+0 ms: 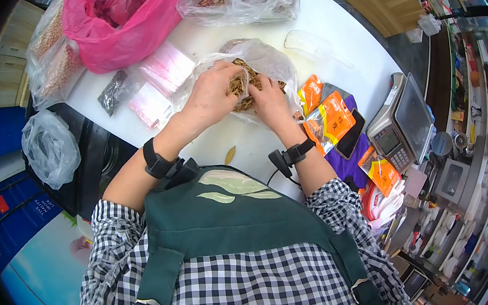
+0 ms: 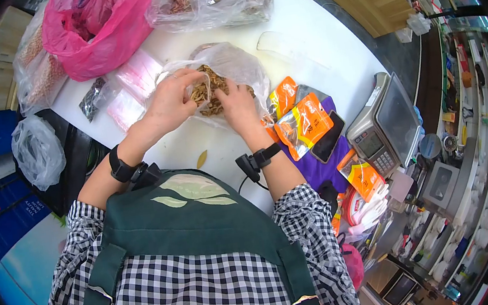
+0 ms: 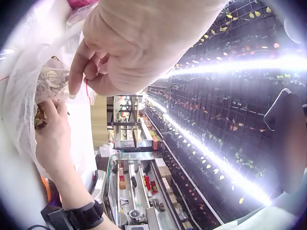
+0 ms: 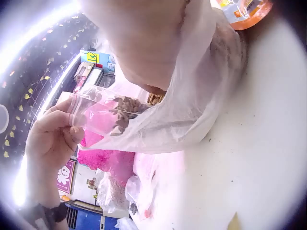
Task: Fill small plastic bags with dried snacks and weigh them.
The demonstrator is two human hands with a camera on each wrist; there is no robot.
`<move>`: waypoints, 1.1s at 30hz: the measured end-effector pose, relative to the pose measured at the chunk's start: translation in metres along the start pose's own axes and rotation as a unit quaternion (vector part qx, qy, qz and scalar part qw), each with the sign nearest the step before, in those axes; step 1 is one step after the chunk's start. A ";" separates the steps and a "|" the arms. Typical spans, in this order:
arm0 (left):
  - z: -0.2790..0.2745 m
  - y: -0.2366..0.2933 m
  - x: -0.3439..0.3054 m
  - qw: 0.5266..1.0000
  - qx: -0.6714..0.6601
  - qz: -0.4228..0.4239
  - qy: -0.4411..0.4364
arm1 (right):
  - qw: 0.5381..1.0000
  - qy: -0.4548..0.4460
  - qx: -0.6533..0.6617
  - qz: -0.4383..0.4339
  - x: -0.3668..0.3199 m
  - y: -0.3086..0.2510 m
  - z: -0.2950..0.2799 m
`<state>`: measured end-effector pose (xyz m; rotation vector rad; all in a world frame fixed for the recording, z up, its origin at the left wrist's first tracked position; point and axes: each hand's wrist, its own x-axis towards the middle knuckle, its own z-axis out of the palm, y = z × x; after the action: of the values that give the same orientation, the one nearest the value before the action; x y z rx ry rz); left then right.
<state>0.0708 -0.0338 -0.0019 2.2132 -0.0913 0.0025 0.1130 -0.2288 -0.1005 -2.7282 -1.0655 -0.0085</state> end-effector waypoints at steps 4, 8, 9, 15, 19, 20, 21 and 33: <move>0.010 -0.006 0.005 1.000 -0.009 0.014 0.008 | 0.995 -0.031 0.084 0.037 0.004 0.013 -0.001; 0.015 -0.009 0.010 1.000 0.002 0.025 0.011 | 0.999 0.001 0.032 0.019 0.002 0.002 -0.007; 0.015 -0.009 0.011 1.000 0.005 0.027 0.013 | 0.999 0.001 0.031 0.019 0.002 0.003 -0.006; 0.015 -0.011 0.011 1.000 0.011 0.020 0.014 | 0.991 0.045 0.123 -0.008 0.009 0.011 -0.010; 0.012 -0.008 0.014 1.000 0.009 0.009 0.003 | 0.943 -0.081 0.290 0.142 0.015 0.013 -0.041; 0.013 -0.007 0.015 1.000 0.008 0.006 -0.001 | 0.908 -0.121 0.349 0.198 0.016 0.015 -0.047; 0.014 -0.007 0.016 1.000 0.007 0.003 -0.005 | 0.908 -0.122 0.348 0.198 0.015 0.021 -0.047; 0.030 0.000 0.025 0.999 -0.021 0.044 -0.013 | 0.729 -0.109 0.650 0.187 0.024 0.000 -0.129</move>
<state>0.0947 -0.0593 -0.0191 2.1662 -0.2002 0.0208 0.1397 -0.2385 0.0271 -1.5366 -0.2372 0.8074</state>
